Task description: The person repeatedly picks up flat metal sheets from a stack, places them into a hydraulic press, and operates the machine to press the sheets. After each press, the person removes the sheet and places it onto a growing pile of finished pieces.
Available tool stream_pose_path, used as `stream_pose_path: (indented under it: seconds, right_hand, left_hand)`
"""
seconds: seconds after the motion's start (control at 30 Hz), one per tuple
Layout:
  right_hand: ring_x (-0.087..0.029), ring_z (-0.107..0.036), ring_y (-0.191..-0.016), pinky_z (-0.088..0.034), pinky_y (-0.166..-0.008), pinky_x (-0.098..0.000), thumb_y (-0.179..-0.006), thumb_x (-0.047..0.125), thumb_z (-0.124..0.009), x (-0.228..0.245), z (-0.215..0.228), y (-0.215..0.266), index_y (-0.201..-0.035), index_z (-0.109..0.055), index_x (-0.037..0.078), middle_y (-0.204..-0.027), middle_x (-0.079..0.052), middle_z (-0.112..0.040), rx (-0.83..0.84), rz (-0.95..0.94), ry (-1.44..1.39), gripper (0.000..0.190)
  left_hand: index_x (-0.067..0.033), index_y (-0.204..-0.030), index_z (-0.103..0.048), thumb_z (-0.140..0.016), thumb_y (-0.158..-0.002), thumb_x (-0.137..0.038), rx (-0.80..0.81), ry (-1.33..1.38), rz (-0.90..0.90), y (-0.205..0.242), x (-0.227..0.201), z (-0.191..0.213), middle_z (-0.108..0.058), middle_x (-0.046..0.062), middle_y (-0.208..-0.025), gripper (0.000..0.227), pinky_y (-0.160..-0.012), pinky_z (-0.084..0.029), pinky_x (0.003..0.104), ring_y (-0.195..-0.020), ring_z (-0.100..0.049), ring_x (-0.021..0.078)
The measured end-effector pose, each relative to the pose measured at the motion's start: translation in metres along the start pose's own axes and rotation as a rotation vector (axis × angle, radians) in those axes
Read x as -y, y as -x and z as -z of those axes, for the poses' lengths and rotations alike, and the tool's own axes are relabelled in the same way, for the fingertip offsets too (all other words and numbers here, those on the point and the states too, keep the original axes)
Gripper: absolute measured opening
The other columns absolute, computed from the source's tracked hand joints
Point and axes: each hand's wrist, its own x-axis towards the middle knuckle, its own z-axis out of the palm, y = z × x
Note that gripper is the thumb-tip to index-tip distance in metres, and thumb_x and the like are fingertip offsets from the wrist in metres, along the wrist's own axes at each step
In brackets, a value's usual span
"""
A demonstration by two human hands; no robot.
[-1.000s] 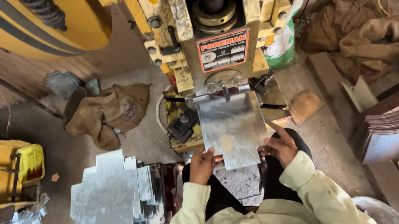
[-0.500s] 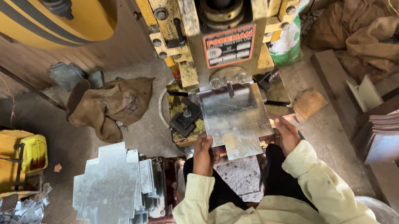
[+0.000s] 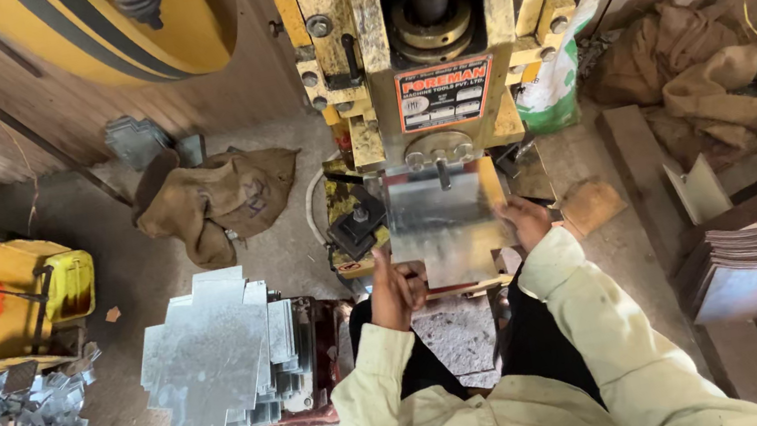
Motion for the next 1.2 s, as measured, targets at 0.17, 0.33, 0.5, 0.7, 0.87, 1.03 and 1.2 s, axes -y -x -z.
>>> stream_pose_path:
  seconds: [0.17, 0.33, 0.5, 0.7, 0.87, 1.03, 1.2]
  right_hand:
    - [-0.022, -0.062, -0.089, -0.050, -0.084, -0.0342, -0.093, 0.018, -0.057, -0.032, 0.003, 0.037, -0.108, -0.067, -0.003, -0.101, -0.013, -0.070, -0.328, 0.262, 0.108, 0.028]
    - [-0.026, -0.070, -0.093, -0.057, -0.083, -0.0391, -0.090, 0.015, -0.063, -0.045, -0.030, 0.133, -0.110, -0.068, -0.005, -0.100, -0.014, -0.073, 0.459, -0.202, -0.309, 0.029]
    - [-0.024, -0.074, -0.094, -0.060, -0.087, -0.0365, -0.096, 0.012, -0.066, 0.000, -0.025, 0.164, -0.112, -0.073, -0.010, -0.102, -0.015, -0.079, 0.679, -0.109, 0.178, 0.028]
    - [-0.017, -0.065, -0.081, -0.054, -0.073, -0.0308, -0.094, 0.012, -0.071, 0.006, 0.015, 0.092, -0.134, -0.061, 0.001, -0.095, -0.011, -0.072, -0.106, 0.311, 0.761, 0.042]
    - [-0.016, -0.067, -0.065, -0.057, -0.064, -0.0307, -0.092, 0.009, -0.065, -0.044, 0.048, 0.051, -0.151, -0.043, 0.011, -0.079, -0.010, -0.073, 0.084, 0.015, 0.420, 0.063]
    - [-0.013, -0.062, -0.066, -0.050, -0.062, -0.0279, -0.095, 0.007, -0.065, -0.076, 0.073, 0.014, -0.150, -0.049, 0.006, -0.079, -0.009, -0.071, 0.062, 0.163, 0.361, 0.057]
    - [-0.011, -0.059, -0.073, -0.047, -0.065, -0.0276, -0.097, 0.008, -0.069, -0.058, 0.060, -0.002, -0.138, -0.064, 0.002, -0.089, -0.007, -0.071, 0.009, 0.148, 0.375, 0.042]
  left_hand:
    - [-0.0070, -0.145, -0.052, -0.029, -0.096, -0.073, 0.002, -0.137, -0.028, 0.021, -0.012, -0.019, -0.065, 0.009, -0.089, 0.086, -0.052, -0.044, 0.029, -0.057, -0.057, 0.0147]
    - [-0.0032, -0.146, -0.043, -0.039, -0.091, -0.062, 0.073, 0.109, 0.228, 0.021, 0.019, -0.030, -0.071, 0.011, -0.121, 0.080, -0.083, -0.061, 0.038, -0.094, -0.076, 0.0247]
    - [-0.0052, -0.141, -0.049, -0.071, -0.089, -0.011, -0.163, -0.192, -0.191, -0.014, 0.067, -0.010, -0.067, 0.010, -0.108, 0.056, -0.070, -0.044, 0.033, -0.081, -0.058, 0.0167]
    - [0.0008, -0.095, -0.065, -0.075, -0.097, -0.014, -0.554, -0.055, -0.221, -0.029, 0.069, 0.014, -0.058, 0.001, -0.082, 0.018, -0.066, -0.041, 0.028, -0.072, -0.050, 0.0094]
    - [0.0057, -0.096, -0.066, -0.070, -0.104, -0.019, -0.487, -0.125, -0.282, -0.008, 0.046, 0.011, -0.061, -0.003, -0.079, 0.026, -0.059, -0.040, 0.025, -0.068, -0.049, 0.0048]
    - [0.0016, -0.124, -0.068, -0.060, -0.101, -0.017, -0.292, -0.307, -0.157, 0.006, 0.020, 0.005, -0.050, -0.003, -0.058, 0.030, -0.042, -0.030, 0.024, -0.045, -0.039, 0.0057]
    - [-0.0060, -0.130, -0.064, -0.054, -0.102, -0.018, -0.307, -0.289, -0.093, 0.000, -0.007, -0.013, -0.052, 0.001, -0.053, 0.031, -0.039, -0.034, 0.026, -0.039, -0.042, 0.0087]
